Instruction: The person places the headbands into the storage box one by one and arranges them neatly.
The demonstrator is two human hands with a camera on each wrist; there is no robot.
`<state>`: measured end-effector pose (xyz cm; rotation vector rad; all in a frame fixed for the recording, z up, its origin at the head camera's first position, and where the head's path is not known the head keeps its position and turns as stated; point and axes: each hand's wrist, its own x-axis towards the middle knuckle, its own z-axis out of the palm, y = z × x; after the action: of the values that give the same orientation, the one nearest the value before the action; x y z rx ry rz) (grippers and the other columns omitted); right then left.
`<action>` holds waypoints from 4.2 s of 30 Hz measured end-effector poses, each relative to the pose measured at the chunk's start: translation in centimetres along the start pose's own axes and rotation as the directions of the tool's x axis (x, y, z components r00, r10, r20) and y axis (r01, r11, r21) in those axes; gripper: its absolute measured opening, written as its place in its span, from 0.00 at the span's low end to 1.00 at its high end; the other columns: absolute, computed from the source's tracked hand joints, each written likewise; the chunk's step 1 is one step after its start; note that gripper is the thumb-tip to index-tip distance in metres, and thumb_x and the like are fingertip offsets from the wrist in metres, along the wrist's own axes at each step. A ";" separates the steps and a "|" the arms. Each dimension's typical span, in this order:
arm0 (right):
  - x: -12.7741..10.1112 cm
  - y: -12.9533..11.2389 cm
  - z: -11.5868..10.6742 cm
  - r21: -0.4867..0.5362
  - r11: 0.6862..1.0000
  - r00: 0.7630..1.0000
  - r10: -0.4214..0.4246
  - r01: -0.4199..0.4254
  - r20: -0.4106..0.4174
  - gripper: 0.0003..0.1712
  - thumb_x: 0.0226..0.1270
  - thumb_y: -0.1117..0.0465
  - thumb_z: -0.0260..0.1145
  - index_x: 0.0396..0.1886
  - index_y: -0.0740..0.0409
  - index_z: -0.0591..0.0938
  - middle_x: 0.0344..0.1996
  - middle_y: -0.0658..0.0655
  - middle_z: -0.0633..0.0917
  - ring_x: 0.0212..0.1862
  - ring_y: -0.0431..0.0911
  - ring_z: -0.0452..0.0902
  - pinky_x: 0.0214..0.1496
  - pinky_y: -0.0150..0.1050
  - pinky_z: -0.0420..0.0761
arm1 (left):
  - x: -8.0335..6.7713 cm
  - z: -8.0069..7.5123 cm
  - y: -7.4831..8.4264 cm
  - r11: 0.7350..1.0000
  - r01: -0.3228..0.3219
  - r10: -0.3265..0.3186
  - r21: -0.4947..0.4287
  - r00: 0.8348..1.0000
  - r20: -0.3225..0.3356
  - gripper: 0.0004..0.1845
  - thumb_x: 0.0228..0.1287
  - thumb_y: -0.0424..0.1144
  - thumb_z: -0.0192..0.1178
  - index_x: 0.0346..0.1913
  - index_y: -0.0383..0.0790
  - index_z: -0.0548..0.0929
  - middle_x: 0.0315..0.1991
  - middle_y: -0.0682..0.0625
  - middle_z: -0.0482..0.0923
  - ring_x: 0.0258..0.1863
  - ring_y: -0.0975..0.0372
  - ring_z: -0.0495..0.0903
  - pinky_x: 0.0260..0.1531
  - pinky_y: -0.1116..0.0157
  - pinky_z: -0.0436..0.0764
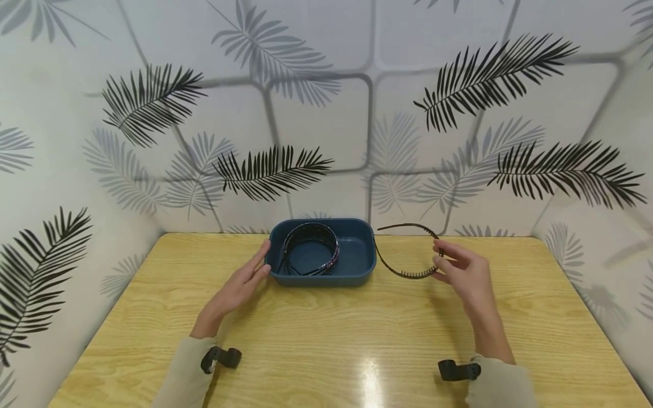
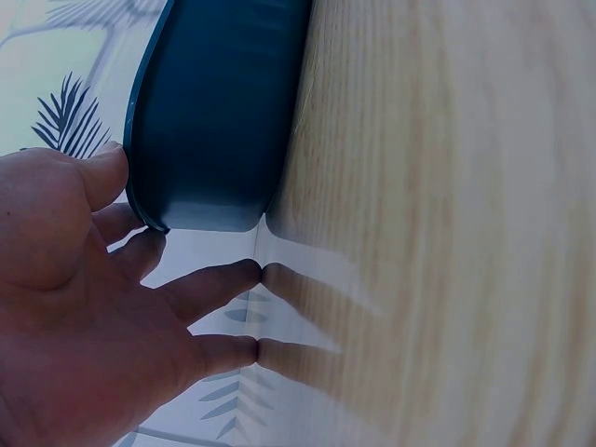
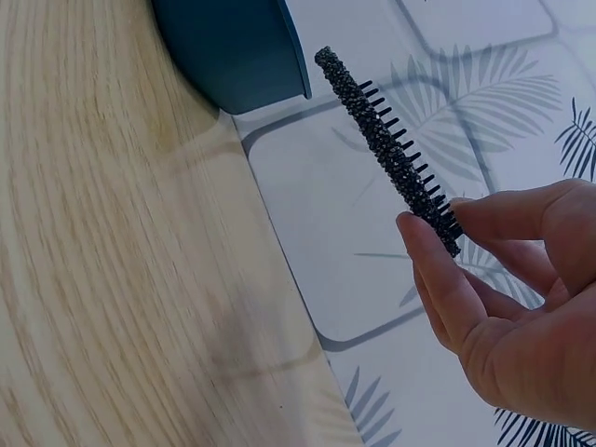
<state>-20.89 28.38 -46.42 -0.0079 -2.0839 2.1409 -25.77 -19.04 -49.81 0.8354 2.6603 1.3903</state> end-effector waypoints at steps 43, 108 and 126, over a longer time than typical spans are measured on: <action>-0.1 0.1 6.2 -0.123 0.986 0.987 -0.097 0.113 0.125 0.25 0.74 0.68 0.66 0.66 0.75 0.76 0.48 0.39 0.86 0.50 0.32 0.83 0.43 0.39 0.87 | 0.0 -0.1 0.1 1.000 0.001 -0.001 -0.014 1.000 0.006 0.32 0.85 0.36 0.43 0.82 0.32 0.45 0.83 0.41 0.39 0.81 0.47 0.43 0.76 0.46 0.51; 5.7 -0.2 18.0 -0.237 0.970 0.967 0.011 0.051 0.253 0.24 0.71 0.73 0.66 0.66 0.66 0.80 0.63 0.69 0.80 0.57 0.62 0.82 0.41 0.40 0.88 | 0.0 -0.2 0.3 0.999 0.026 -0.026 -0.025 1.000 0.013 0.33 0.85 0.36 0.44 0.82 0.31 0.44 0.83 0.39 0.39 0.81 0.48 0.44 0.76 0.50 0.55; 5.8 0.3 18.5 -0.394 0.913 0.962 0.003 0.108 0.272 0.24 0.72 0.71 0.66 0.66 0.62 0.81 0.57 0.69 0.84 0.44 0.59 0.88 0.38 0.41 0.88 | -0.1 -0.2 0.2 1.000 0.011 -0.011 -0.023 1.000 0.005 0.33 0.85 0.35 0.45 0.82 0.30 0.45 0.83 0.39 0.40 0.81 0.47 0.45 0.75 0.47 0.56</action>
<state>-28.72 10.63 -45.56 0.3028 -2.6139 1.7168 -25.65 -19.09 -49.57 0.8196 2.6358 1.4113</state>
